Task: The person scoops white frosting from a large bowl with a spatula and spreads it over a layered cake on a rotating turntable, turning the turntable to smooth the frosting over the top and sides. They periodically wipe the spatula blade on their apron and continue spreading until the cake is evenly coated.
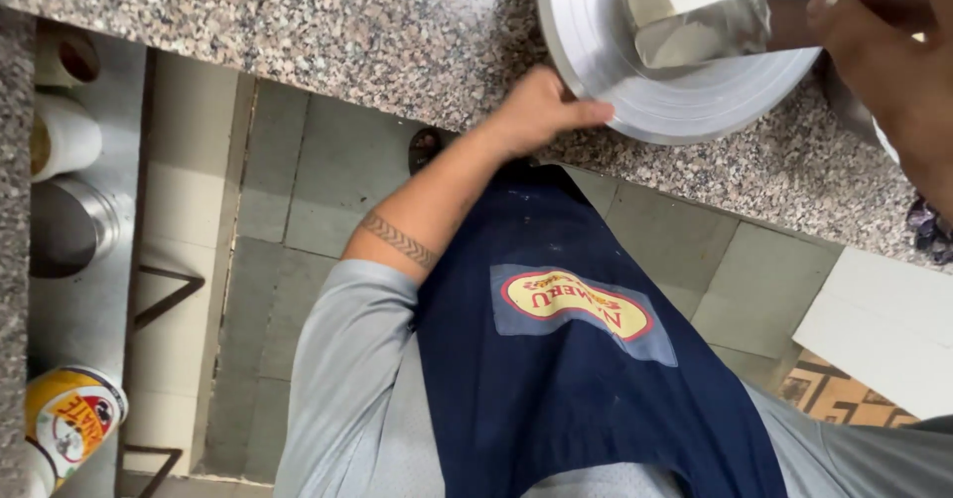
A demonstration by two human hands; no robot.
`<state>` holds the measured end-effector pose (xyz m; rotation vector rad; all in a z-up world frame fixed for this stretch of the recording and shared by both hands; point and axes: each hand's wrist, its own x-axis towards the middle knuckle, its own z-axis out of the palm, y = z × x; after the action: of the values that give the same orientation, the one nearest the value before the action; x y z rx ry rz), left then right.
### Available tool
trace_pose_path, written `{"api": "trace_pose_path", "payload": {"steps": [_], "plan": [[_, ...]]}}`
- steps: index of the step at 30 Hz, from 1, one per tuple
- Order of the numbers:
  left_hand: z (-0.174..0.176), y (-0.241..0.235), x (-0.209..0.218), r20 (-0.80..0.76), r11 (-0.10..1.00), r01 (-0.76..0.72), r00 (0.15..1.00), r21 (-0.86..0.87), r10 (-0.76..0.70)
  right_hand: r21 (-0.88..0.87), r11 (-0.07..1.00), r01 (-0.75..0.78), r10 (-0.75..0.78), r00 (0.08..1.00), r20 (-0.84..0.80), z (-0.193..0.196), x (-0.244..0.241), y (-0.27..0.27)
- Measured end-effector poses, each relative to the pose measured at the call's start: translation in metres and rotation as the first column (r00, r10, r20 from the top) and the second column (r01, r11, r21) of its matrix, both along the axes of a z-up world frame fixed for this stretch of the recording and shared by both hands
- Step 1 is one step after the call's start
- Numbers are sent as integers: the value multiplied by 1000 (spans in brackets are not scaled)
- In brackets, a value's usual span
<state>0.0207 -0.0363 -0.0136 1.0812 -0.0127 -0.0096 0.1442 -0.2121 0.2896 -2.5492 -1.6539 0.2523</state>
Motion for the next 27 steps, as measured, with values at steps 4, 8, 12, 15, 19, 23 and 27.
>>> {"api": "trace_pose_path", "payload": {"steps": [4, 8, 12, 15, 19, 23, 27], "plan": [[-13, 30, 4, -110, 994, -103, 989, -31, 99, 28, 983, 182, -179, 981, -75, 13, -20, 30], [-10, 10, 2, -140, 991, -100, 986, -86, 88, -362, 893, -269, 436, 719, 541, 51, -43, 79], [8, 9, 4, 25, 987, 10, 1000, 163, -14, -539, 789, -295, 605, 525, 599, 55, -44, 67], [0, 54, 8, -140, 998, 35, 990, 52, -27, -479, 842, -248, 502, 684, 529, 48, -39, 45], [-30, 33, 9, -330, 988, -146, 936, -50, 122, -505, 812, -292, 568, 591, 573, 59, -44, 69], [5, 3, 6, -151, 999, 12, 989, 48, -5, -454, 838, -304, 532, 644, 550, 53, -38, 73], [-1, 53, 15, -160, 991, 51, 987, 123, -31, -72, 997, 26, -20, 997, 78, 5, -11, 4]]}}
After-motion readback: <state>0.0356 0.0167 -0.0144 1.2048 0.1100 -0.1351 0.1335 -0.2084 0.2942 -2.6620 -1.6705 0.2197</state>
